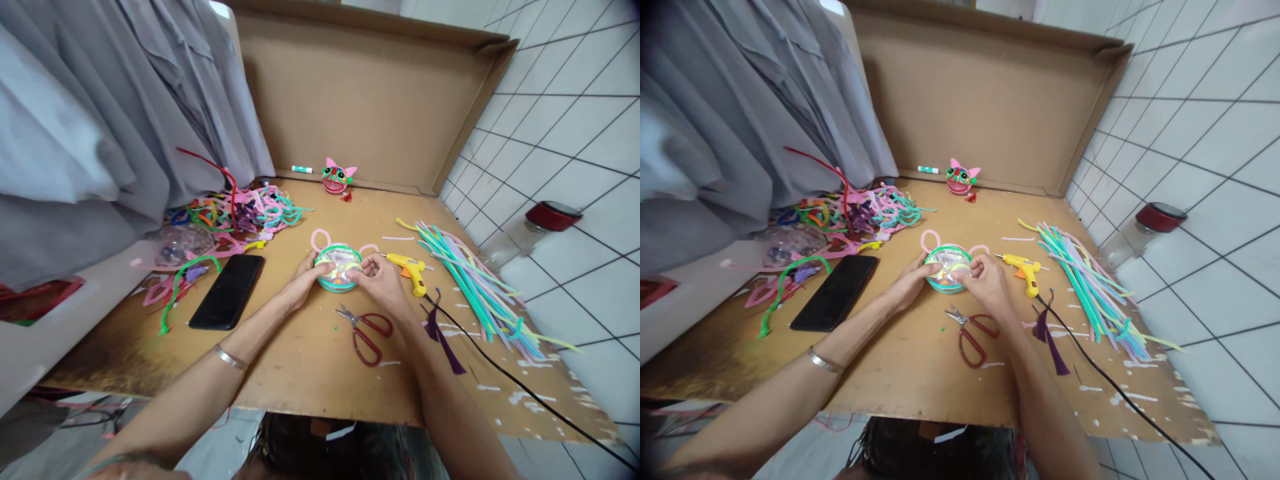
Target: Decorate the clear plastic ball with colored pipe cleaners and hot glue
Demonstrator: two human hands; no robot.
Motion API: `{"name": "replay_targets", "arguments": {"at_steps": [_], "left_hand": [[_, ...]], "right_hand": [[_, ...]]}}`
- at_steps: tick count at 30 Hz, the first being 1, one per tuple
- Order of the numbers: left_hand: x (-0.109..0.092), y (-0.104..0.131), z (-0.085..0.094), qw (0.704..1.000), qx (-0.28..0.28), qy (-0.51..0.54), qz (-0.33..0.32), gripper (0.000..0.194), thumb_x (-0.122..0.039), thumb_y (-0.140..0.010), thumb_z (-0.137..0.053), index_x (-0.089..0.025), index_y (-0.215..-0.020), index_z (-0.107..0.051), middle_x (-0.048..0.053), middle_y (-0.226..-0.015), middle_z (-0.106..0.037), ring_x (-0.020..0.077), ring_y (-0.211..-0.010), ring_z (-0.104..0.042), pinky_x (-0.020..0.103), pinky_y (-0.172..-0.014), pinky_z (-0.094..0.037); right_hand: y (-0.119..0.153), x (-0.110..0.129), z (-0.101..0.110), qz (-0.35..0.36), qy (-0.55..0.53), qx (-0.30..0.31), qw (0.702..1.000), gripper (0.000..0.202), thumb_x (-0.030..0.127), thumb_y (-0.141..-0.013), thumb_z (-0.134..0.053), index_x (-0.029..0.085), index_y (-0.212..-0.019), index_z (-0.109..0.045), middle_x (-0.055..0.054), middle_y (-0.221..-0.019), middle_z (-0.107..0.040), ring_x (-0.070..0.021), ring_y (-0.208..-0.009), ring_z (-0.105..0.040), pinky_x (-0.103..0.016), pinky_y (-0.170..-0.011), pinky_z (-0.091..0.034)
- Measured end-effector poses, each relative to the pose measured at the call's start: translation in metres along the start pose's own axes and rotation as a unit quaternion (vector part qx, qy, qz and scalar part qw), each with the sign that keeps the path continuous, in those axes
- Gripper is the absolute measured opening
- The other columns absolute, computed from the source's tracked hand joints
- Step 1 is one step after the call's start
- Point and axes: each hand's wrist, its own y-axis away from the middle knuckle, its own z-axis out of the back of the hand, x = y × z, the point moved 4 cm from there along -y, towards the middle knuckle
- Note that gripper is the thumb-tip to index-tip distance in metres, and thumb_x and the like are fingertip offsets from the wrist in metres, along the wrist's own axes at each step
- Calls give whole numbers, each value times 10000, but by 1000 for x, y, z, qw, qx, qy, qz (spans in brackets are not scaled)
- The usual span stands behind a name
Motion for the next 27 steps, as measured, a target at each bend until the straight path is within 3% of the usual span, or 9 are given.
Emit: {"name": "replay_targets", "arguments": {"at_steps": [16,27], "left_hand": [[0,0,0,1000,-3,-17,-6,551,-388,-647,-794,-170,-1129,-637,100,-1150,-714,286,-1115,-631,405,-1017,-441],[2,1,-2,1000,-6,-5,-10,546,-355,-637,-746,-157,-1130,-618,89,-1121,-708,283,-1093,-629,407,-998,-451]], "right_hand": [[1,4,3,11,67,5,998,353,461,-576,-763,229,-659,-510,44,-590,-497,-122,-561,-447,-270,-533,-375],[3,3,0,35,52,27,998,340,427,-599,-759,228,-705,-504,44,-674,-509,-124,-607,-467,-268,-566,-381]]}}
